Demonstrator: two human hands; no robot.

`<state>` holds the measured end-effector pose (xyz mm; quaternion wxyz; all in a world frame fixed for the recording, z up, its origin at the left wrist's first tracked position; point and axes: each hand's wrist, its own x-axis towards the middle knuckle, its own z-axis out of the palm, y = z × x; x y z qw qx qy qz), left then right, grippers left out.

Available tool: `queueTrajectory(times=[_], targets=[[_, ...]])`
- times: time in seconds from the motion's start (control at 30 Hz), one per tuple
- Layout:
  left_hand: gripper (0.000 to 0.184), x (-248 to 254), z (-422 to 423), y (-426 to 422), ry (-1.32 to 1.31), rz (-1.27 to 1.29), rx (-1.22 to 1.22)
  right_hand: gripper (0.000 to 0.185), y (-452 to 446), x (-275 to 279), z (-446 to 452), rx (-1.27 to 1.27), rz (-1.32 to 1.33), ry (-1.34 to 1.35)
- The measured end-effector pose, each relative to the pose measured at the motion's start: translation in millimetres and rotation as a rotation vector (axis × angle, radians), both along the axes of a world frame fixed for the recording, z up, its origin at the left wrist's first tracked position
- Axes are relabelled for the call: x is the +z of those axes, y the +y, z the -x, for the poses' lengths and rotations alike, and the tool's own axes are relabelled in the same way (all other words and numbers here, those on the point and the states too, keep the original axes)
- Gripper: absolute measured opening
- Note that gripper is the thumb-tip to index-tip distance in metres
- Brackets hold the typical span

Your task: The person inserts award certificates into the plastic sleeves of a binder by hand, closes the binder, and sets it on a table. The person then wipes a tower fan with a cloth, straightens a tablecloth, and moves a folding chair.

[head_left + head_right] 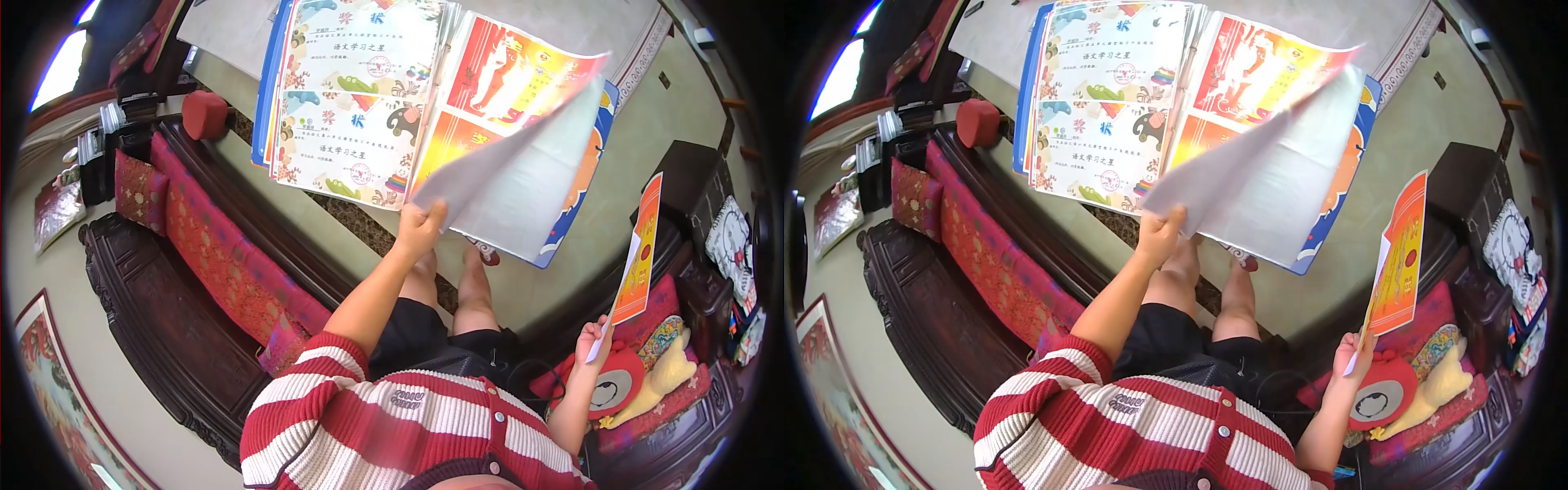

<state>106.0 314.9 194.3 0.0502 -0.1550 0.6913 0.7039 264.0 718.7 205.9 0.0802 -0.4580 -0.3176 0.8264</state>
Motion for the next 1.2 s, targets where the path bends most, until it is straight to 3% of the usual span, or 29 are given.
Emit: queueTrajectory(times=[0.07,0.23,0.43,0.53,0.67,0.73,0.83,0.9,0.97,1.2], targets=[[0.015,2,1,-2,-0.007,0.093,-0.027,0.016,-2,-3,0,0.001,0.000,0.002],[0.015,-5,7,8,-0.001,0.003,0.134,0.017,-8,3,7,-0.026,-0.028,-0.024],[0.025,-27,7,18,0.208,0.059,0.195,0.018,7,-9,-5,-0.005,0.033,0.056],[0.034,-37,-9,21,-0.008,-0.275,0.165,0.019,-3,1,5,-0.051,0.035,0.013],[0.032,-44,-16,22,0.011,-0.063,0.142,0.019,-4,1,9,-0.045,0.015,0.004],[0.026,-14,-8,-2,0.002,0.003,0.168,0.018,1,-4,5,-0.031,0.026,0.039],[0.010,-1,5,-49,0.061,0.169,0.431,0.018,0,-6,7,-0.001,0.026,0.063],[0.019,-13,12,-93,0.210,0.093,0.591,0.018,-6,-4,10,-0.022,0.013,0.028],[0.024,-17,10,-134,0.190,0.040,0.691,0.018,-8,-5,12,-0.021,0.004,0.013],[0.025,-35,9,-202,0.225,0.034,0.833,0.013,-12,-12,11,0.023,0.030,0.071]])
